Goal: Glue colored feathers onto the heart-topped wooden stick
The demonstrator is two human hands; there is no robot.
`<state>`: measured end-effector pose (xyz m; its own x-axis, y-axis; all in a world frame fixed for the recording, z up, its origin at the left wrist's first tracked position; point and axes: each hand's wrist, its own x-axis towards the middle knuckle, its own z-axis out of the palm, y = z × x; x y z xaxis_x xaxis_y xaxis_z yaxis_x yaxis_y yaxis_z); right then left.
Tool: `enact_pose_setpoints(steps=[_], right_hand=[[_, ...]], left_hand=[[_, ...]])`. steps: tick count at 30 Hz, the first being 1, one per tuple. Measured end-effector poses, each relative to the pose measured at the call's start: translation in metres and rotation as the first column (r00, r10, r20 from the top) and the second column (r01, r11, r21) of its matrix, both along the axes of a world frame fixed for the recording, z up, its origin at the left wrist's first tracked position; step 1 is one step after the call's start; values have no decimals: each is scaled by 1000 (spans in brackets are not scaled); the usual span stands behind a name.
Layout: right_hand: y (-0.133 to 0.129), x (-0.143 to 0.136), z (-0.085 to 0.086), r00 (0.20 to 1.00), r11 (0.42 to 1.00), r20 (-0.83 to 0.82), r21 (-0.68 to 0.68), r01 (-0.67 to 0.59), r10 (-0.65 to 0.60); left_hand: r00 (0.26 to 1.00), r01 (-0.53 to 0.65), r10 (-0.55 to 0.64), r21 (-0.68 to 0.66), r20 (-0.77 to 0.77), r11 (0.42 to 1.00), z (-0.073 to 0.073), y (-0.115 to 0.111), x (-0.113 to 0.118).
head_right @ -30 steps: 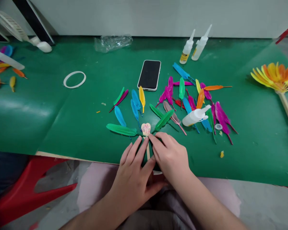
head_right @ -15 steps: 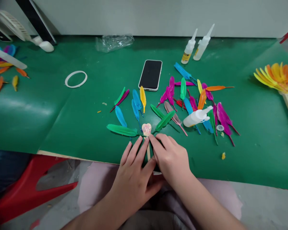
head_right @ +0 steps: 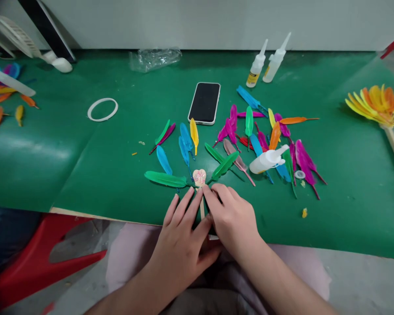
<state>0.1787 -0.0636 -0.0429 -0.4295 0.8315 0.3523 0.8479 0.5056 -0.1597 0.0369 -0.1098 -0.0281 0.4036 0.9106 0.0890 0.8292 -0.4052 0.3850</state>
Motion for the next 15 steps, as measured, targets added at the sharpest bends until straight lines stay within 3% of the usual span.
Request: enact_pose_setpoints(steps=[15], right_hand=[[6,-6,3,988,988,-72,-89,127,-133]], left_hand=[[1000,-12,13,-17,20,1000,1,1,-1]])
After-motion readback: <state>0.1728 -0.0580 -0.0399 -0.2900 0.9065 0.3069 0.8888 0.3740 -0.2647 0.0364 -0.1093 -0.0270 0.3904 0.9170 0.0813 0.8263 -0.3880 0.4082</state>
